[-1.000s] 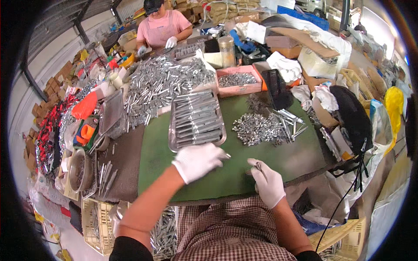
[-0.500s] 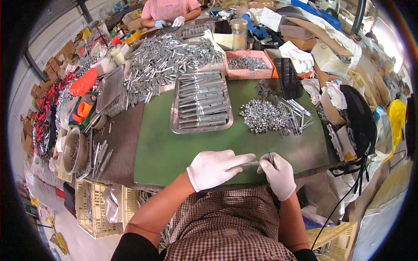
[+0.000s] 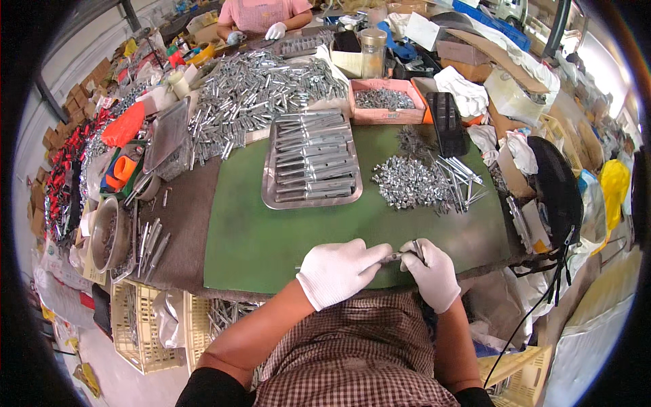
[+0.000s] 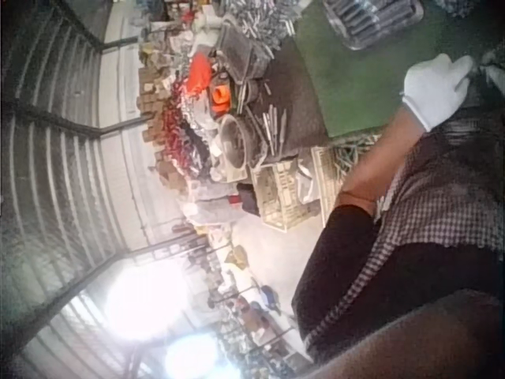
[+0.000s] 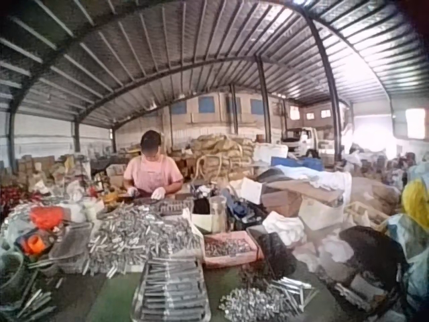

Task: Assembling small metal rods and screws by hand.

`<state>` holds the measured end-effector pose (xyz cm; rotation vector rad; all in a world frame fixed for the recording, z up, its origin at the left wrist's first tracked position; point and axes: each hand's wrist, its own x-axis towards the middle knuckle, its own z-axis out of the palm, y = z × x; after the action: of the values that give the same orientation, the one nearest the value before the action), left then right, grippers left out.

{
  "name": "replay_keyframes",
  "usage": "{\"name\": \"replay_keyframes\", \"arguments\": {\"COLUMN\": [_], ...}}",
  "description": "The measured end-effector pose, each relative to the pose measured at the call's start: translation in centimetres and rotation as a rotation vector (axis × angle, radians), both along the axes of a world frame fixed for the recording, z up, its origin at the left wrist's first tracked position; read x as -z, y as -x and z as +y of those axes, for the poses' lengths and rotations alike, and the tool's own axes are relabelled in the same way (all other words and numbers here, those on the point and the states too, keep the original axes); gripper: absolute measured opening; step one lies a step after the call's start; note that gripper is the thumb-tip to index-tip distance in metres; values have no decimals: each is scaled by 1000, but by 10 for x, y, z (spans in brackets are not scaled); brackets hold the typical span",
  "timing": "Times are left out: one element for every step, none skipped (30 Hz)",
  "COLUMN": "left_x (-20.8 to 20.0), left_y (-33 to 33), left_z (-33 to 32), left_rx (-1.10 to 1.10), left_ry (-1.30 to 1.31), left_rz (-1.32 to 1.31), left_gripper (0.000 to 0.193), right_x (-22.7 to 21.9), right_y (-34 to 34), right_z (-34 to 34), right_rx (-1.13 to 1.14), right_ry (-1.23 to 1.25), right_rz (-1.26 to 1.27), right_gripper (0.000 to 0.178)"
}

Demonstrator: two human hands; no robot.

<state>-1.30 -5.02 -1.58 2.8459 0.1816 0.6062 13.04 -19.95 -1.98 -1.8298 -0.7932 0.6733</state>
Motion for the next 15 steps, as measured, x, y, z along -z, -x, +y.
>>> {"name": "replay_keyframes", "arguments": {"left_x": [-1,-2,-2,0,3,6,4,2,1,0,1,3,4,3,3], "left_y": [1,3,2,2,3,4,0,-3,-5,-6,-6,-5,-4,-5,-5], "left_z": [-2,-3,-6,-9,-11,-14,-17,-18,-19,-18,-18,-18,-18,-19,-18], "left_rx": [-2,-19,-29,-55,-66,-98,-104,-97,-101,-108,-109,-99,-86,-82,-91], "left_ry": [-1,-10,-18,-13,-12,14,39,35,47,60,57,78,98,97,102], "left_rz": [-4,12,28,84,86,152,207,204,252,301,300,273,247,245,262], "left_gripper": [20,20,20,19,19,18,18,18,18,18,18,19,20,20,20], "right_x": [1,2,9,3,-5,-5,-8,-10,-10,-12,-14,-14,-13,-13,-13], "right_y": [-6,-14,-31,-44,-58,-74,-92,-108,-121,-130,-136,-140,-143,-147,-146], "right_z": [-1,-1,0,8,21,36,44,55,67,79,88,94,98,99,104], "right_rx": [-58,-117,-100,-65,-32,-32,-8,-52,-102,-102,-206,-314,-313,-355,-407], "right_ry": [6,12,-77,-13,51,101,163,147,128,125,224,323,322,377,426], "right_rz": [-88,-176,-461,-580,-698,-838,-987,-1042,-1095,-1096,-1123,-1148,-1149,-1192,-1233], "right_gripper": [14,13,15,15,15,15,17,16,16,16,16,17,17,17,18]}}
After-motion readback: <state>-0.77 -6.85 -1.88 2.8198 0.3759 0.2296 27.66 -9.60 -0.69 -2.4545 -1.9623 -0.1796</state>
